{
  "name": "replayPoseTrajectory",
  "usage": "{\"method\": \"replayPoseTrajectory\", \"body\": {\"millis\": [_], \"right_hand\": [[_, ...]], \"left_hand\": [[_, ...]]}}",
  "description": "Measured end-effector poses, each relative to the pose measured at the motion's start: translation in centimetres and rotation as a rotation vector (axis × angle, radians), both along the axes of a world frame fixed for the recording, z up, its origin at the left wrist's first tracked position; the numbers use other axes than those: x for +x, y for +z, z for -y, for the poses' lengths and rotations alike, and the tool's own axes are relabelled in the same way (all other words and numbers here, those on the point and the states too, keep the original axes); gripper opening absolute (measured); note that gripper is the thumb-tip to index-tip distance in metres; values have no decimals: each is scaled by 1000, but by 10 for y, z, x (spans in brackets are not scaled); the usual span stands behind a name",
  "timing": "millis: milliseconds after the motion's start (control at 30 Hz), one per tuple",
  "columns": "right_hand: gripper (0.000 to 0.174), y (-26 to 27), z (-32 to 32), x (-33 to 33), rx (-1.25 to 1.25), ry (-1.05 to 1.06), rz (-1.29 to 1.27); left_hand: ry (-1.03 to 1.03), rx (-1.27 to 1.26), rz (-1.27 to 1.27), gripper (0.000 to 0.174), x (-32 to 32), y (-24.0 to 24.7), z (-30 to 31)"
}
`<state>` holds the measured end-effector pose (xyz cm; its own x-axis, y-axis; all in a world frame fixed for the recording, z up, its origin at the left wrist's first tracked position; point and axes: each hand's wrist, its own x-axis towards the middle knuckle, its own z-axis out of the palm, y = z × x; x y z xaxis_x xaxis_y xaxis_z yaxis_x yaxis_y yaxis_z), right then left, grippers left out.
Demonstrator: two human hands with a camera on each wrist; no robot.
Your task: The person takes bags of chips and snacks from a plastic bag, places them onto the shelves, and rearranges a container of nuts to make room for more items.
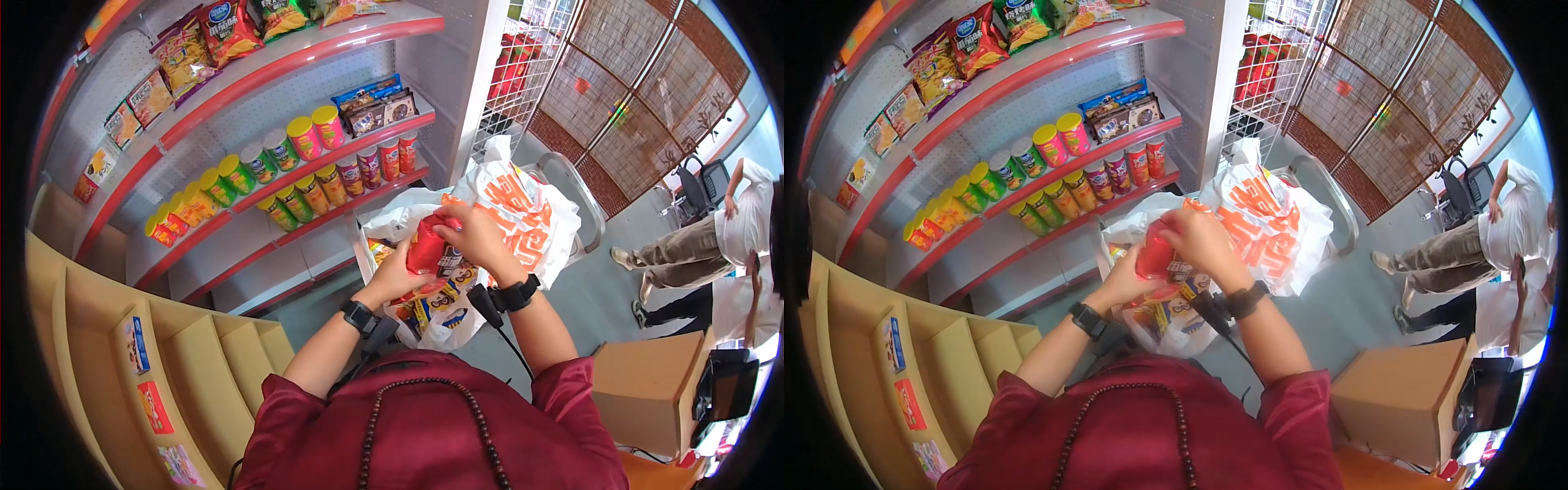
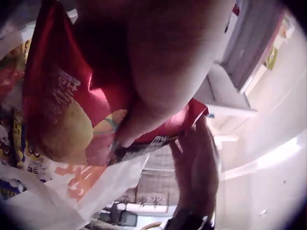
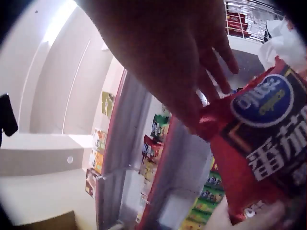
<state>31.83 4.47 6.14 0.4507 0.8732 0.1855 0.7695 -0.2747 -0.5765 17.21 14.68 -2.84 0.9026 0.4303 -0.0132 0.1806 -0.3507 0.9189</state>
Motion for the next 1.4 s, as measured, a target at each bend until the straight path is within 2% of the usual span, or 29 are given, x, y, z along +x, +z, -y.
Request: {"method": "replayPoseTrajectory", "body": {"millis": [33, 67, 100, 167, 200, 233, 300, 333, 400, 433, 467, 533, 567, 600, 667, 767, 833, 867, 933, 967, 1033, 1067, 1133, 1167, 1233, 1267, 1333, 1367, 1400], "right_hand": [[33, 1, 1, 1, 119, 2, -107], [41, 2, 1, 3, 239, 6, -213], [54, 0, 0, 7, 262, -19, -227], [61, -15, 3, 14, 341, -99, -397], [65, -25, 3, 15, 379, -124, -516], [65, -36, 1, 15, 383, -113, -516], [73, -48, -1, 8, 372, 24, -862], [73, -52, 0, 7, 372, 29, -863], [75, -41, 1, -6, 264, 21, -600], [68, -35, 1, -12, 288, -48, -575], [68, -37, 1, -9, 291, -46, -572], [53, -53, 0, 8, 216, 44, -348], [39, -64, 0, 15, 259, -26, -430], [35, -54, 3, 18, 309, 43, -568], [39, -52, 9, 25, 170, -103, -276], [43, -46, 16, 26, 80, -137, -220], [45, -60, 13, 34, 35, -343, 30], [48, -41, 10, 18, 223, -347, -22], [60, -42, -3, 4, 381, -230, 144], [67, -32, -15, -14, 437, -132, -112], [87, -20, -45, -51, 515, 91, -711], [87, -14, -63, -64, 619, 230, -913], [77, 0, -90, -89, 600, 380, -1240], [77, -1, -107, -100, 610, 399, -1241], [63, -5, -137, -122, 421, 345, -1175], [49, 4, -150, -141, 407, 304, -1101], [48, -2, -180, -168, 409, 374, -1116], [48, -3, -194, -181, 425, 377, -1108], [55, -8, -207, -189, 417, 402, -1129]], "left_hand": [[-9, -137, 52, 77, -5, 1, -4], [-3, -133, 55, 77, -10, 4, -9], [23, -271, 112, 75, -17, 8, -13], [56, -494, 175, 69, -29, 11, -25], [65, -488, 180, 69, -33, 17, -28], [74, -537, 202, 68, -38, 23, -29], [67, -602, 207, 65, -47, 43, -28], [70, -600, 209, 65, -48, 44, -29], [41, -536, 211, 64, -49, 45, -30], [41, -535, 213, 64, -49, 46, -30], [40, -533, 215, 65, -48, 48, -29], [38, -523, 224, 66, -48, 45, -30], [17, -406, 189, 68, -48, 36, -32], [0, -285, 157, 70, -49, 38, -32], [-1, -239, 139, 72, -52, 31, -24], [-12, -169, 160, 72, -57, 48, -15], [22, -106, 120, 71, -66, 56, -18], [54, -145, 205, 72, -68, 33, -26], [84, -235, 275, 72, -81, 57, -31], [96, -361, 280, 74, -87, 55, -38], [82, -341, 319, 75, -99, 49, -58], [56, -339, 351, 76, -106, 49, -69], [64, -342, 314, 77, -126, 53, -90], [92, -308, 333, 77, -137, 60, -100], [165, -254, 352, 76, -160, 64, -122], [161, -241, 349, 76, -172, 66, -134], [287, -249, 465, 70, -192, 68, -154], [387, -235, 506, 59, -201, 67, -164], [382, -236, 505, 59, -209, 67, -174]]}}
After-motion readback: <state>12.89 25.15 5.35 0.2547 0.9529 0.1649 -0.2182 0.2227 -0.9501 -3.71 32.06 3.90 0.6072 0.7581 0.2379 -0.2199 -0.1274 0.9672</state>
